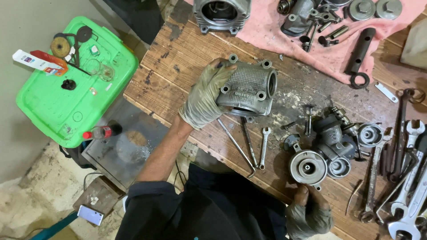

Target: Inspecting and manipulating motorcycle engine components including a cylinder head and camshaft on a workbench.

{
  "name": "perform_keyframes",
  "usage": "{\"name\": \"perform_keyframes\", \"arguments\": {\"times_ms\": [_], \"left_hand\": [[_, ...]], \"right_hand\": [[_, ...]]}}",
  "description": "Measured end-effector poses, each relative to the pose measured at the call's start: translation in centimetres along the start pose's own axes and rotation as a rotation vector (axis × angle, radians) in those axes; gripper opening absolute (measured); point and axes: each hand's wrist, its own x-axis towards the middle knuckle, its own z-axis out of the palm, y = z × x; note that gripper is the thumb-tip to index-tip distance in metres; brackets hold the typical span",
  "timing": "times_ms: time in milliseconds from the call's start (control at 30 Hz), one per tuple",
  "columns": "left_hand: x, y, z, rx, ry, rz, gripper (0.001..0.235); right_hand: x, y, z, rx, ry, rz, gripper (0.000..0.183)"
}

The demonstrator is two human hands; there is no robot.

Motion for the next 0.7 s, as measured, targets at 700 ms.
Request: {"name": "perform_keyframes", "arguments": {"times_ms": [700], "left_hand": [[0.1, 0.5, -0.4, 0.026, -0.003, -0.003, 0.095]], "right_hand": [[0.2, -1.3, -1.6, -0.142, -0.168, 0.082, 0.016]]}}
